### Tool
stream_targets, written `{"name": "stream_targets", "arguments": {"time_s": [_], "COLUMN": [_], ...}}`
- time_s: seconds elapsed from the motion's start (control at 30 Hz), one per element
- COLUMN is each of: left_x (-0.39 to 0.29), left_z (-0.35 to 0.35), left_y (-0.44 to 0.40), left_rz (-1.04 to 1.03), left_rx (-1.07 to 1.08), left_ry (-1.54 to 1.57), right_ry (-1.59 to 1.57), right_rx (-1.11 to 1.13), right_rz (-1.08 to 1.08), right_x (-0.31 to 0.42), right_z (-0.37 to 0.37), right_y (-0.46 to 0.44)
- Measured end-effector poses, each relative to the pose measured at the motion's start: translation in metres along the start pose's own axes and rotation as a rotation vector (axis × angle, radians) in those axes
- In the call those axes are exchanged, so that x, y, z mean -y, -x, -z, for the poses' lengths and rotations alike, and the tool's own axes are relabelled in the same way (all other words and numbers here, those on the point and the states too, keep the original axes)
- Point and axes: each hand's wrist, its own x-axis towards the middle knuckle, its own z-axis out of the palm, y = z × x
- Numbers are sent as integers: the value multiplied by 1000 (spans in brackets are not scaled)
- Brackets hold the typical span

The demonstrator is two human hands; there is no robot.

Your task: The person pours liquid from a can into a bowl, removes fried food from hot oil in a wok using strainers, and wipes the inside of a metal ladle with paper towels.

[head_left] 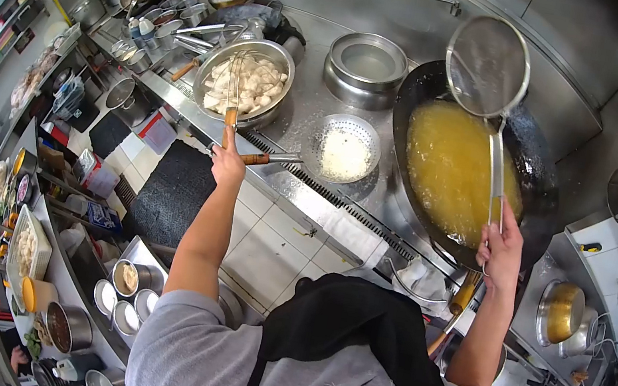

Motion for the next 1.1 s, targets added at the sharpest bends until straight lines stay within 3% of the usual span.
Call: {"name": "stream_targets", "arguments": {"time_s": [0.17,0.47,0.57,0.63,0.73,0.77,0.83,0.93,1.03,1.1], "left_x": [6,22,19,17,0,-12,-28,-36,-30,-23], "left_z": [23,39,36,18,5,5,21,14,7,-11], "left_y": [-15,-38,-28,-13,38,59,103,148,171,178], "left_rz": [36,-14,-25,-219,-372,-438,-82,106,222,261], "left_rx": [-1,-179,-217,-332,-187,-236,328,769,1147,1243], "left_ry": [44,141,306,479,927,962,1303,1771,1889,1903], "right_ry": [61,93,69,69,79,91,101,106,85,-31], "right_rx": [126,108,104,110,119,126,148,196,289,431], "right_rz": [-14,-55,-52,-45,-22,-5,11,15,-23,-157], "right_x": [-11,-24,-26,-29,-32,-33,-37,-46,-72,-97], "right_z": [-26,-38,-44,-49,-57,-60,-65,-77,-87,-100], "right_y": [-4,-8,-6,-5,-5,-5,-7,-4,0,3]}}
